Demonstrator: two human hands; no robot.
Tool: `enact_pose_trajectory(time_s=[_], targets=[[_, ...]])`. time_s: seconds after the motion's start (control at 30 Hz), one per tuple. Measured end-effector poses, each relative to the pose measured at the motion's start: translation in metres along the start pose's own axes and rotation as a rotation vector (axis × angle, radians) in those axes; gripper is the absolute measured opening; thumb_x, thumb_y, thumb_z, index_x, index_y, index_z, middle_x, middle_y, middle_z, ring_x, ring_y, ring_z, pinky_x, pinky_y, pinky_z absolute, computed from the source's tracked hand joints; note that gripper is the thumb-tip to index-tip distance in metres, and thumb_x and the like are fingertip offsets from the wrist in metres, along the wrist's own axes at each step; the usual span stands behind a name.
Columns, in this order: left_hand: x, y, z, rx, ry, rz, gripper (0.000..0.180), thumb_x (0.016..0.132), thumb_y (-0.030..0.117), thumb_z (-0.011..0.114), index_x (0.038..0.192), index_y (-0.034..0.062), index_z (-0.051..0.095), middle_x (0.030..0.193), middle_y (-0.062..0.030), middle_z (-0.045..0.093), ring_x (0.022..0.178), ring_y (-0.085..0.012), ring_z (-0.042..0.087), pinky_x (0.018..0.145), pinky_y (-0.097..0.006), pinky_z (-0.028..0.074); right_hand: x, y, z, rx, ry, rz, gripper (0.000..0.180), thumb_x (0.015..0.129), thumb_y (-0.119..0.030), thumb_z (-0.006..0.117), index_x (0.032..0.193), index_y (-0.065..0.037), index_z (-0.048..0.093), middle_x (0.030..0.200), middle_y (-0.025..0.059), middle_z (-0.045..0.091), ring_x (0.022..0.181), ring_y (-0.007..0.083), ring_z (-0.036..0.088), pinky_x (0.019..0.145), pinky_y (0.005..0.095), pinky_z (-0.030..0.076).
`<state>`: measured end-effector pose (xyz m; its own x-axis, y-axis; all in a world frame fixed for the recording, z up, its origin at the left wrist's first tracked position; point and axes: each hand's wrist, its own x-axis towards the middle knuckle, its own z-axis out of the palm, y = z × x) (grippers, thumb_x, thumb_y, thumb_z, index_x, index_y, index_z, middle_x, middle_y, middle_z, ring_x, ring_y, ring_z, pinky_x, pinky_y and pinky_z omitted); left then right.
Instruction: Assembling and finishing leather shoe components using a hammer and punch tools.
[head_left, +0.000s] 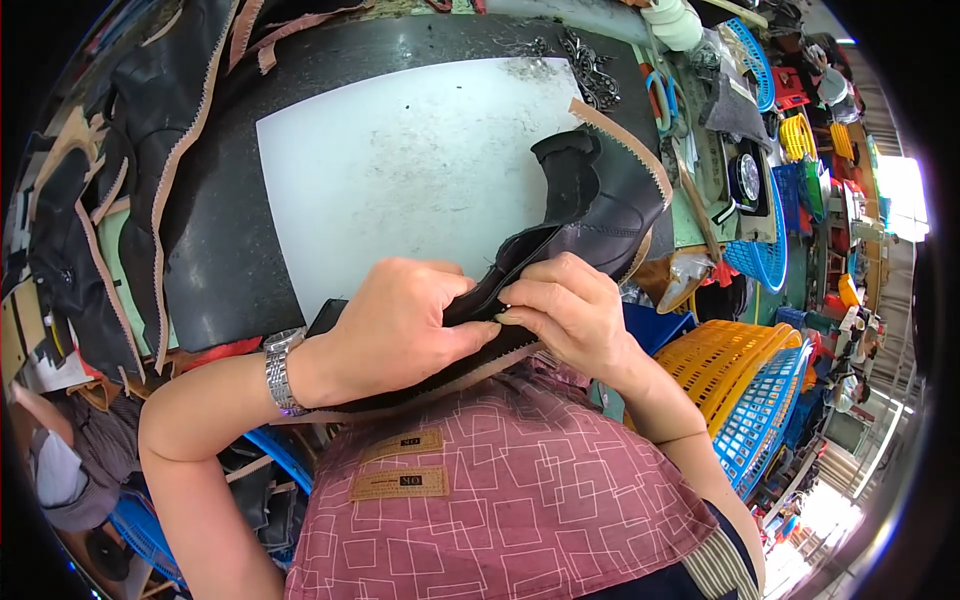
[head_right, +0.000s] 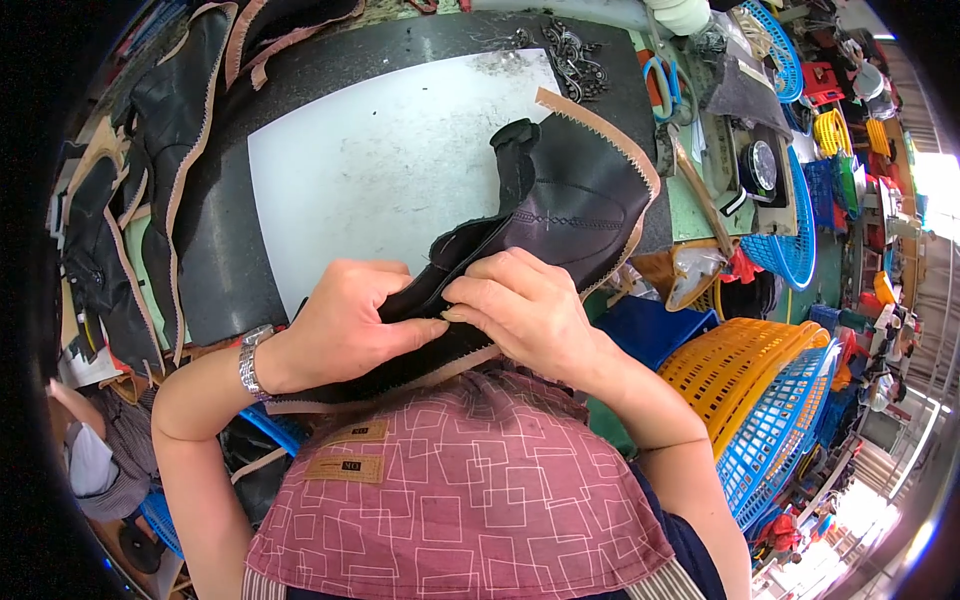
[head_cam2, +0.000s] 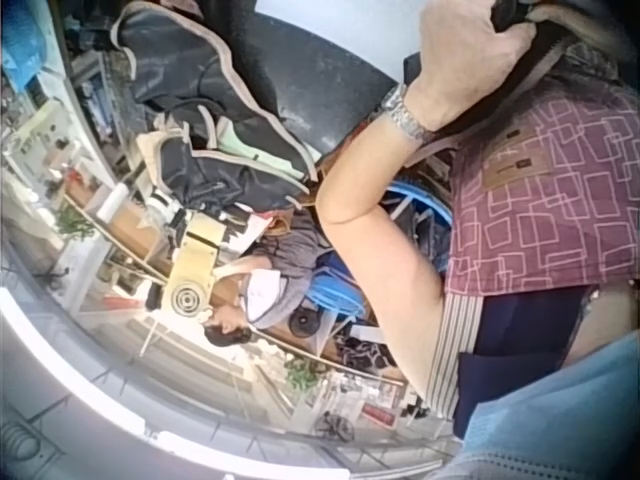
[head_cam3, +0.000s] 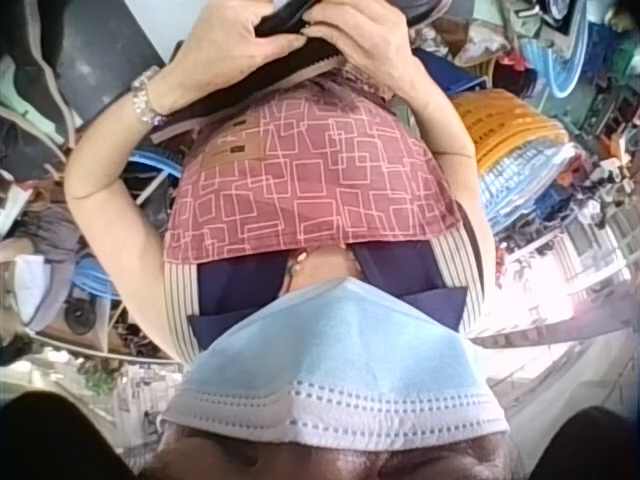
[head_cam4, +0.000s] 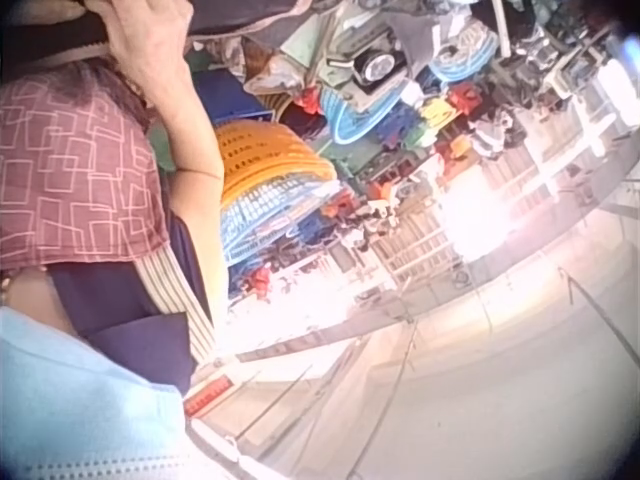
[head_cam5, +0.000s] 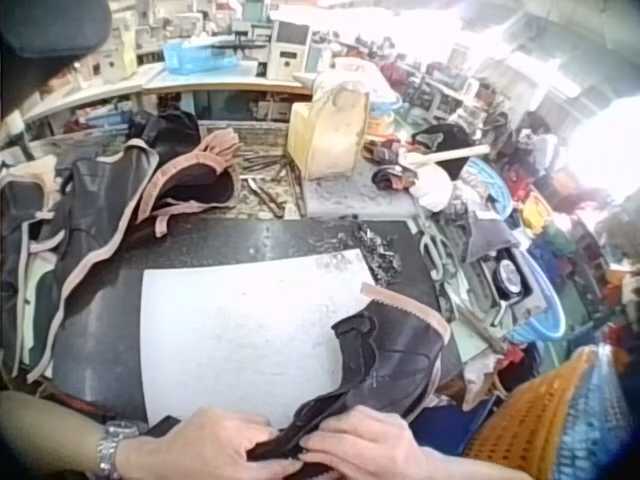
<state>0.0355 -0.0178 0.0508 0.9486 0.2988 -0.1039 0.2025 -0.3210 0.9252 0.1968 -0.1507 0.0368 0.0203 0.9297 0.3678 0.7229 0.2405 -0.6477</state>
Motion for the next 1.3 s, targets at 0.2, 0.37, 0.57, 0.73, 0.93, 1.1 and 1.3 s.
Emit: enact_pose_trajectory(time_s=[0.2, 0.37, 0.57, 0.73, 0.93, 1.1, 1.3], targets=[[0.001, -0.006, 0.000, 0.084, 0.003, 0.027, 0.025, 0.070, 0.018, 0.068, 0.066, -0.0042, 0.058, 0.063, -0.0197, 0.054, 0.054, -0.0342, 0.054, 0.049, -0.039, 0.041, -0.001, 0.012, 0.008, 0.084, -0.016, -0.016, 0.020, 0.068, -0.007, 0.073, 0.085, -0.004, 0.062, 0.082, 0.0081, 0.060, 0.069, 0.0227, 0.059, 0.058, 0.0319, 0.049], [0.003, -0.008, -0.002, 0.129, -0.025, 0.038, 0.023, 0.070, 0.017, 0.068, 0.065, -0.0040, 0.058, 0.062, -0.0193, 0.054, 0.055, -0.0342, 0.054, 0.050, -0.039, 0.040, 0.004, 0.018, 0.007, 0.191, -0.060, 0.006, 0.021, 0.070, -0.008, 0.073, 0.086, -0.004, 0.061, 0.083, 0.0080, 0.058, 0.067, 0.0222, 0.059, 0.056, 0.0306, 0.049], [0.003, -0.006, -0.009, 0.101, -0.044, -0.020, 0.022, 0.071, 0.017, 0.068, 0.069, -0.0036, 0.060, 0.064, -0.0185, 0.055, 0.056, -0.0339, 0.054, 0.052, -0.039, 0.041, 0.014, 0.014, 0.000, 0.096, -0.094, 0.073, 0.028, 0.069, -0.013, 0.075, 0.091, -0.006, 0.059, 0.094, 0.0081, 0.054, 0.065, 0.0224, 0.059, 0.055, 0.0309, 0.050], [0.001, -0.008, -0.008, 0.018, -0.016, -0.043, 0.022, 0.071, 0.012, 0.073, 0.071, -0.0040, 0.058, 0.061, -0.0137, 0.054, 0.050, -0.0203, 0.050, 0.048, -0.032, 0.038, 0.015, 0.022, 0.002, 0.009, -0.111, -0.099, 0.022, 0.069, -0.014, 0.074, 0.084, -0.006, 0.060, 0.091, 0.0066, 0.053, 0.063, 0.0209, 0.058, 0.053, 0.0304, 0.049], [0.002, -0.007, -0.008, 0.100, -0.039, -0.020, 0.023, 0.071, 0.017, 0.068, 0.067, -0.0034, 0.058, 0.064, -0.0188, 0.054, 0.057, -0.0346, 0.055, 0.052, -0.039, 0.041, 0.015, 0.032, 0.007, 0.021, -0.060, -0.248, 0.021, 0.066, -0.015, 0.074, 0.079, -0.007, 0.060, 0.090, 0.0053, 0.053, 0.062, 0.0194, 0.057, 0.050, 0.0291, 0.048], [0.001, -0.002, -0.013, 0.205, -0.026, 0.065, 0.021, 0.070, 0.015, 0.069, 0.068, -0.0022, 0.059, 0.063, -0.0165, 0.053, 0.055, -0.0331, 0.053, 0.050, -0.039, 0.040, 0.034, 0.016, -0.012, -0.088, -0.175, -0.136, 0.037, 0.066, -0.022, 0.077, 0.094, -0.005, 0.059, 0.091, 0.0083, 0.054, 0.063, 0.0222, 0.058, 0.050, 0.0297, 0.048], [0.002, -0.002, -0.015, 0.265, -0.040, -0.018, 0.021, 0.070, 0.018, 0.069, 0.071, -0.0011, 0.061, 0.065, -0.0158, 0.054, 0.059, -0.0327, 0.055, 0.052, -0.039, 0.042, 0.037, 0.017, -0.011, -0.170, -0.332, -0.220, 0.027, 0.069, -0.023, 0.074, 0.083, -0.006, 0.058, 0.077, 0.0049, 0.049, 0.053, 0.0199, 0.053, 0.043, 0.0299, 0.043]])
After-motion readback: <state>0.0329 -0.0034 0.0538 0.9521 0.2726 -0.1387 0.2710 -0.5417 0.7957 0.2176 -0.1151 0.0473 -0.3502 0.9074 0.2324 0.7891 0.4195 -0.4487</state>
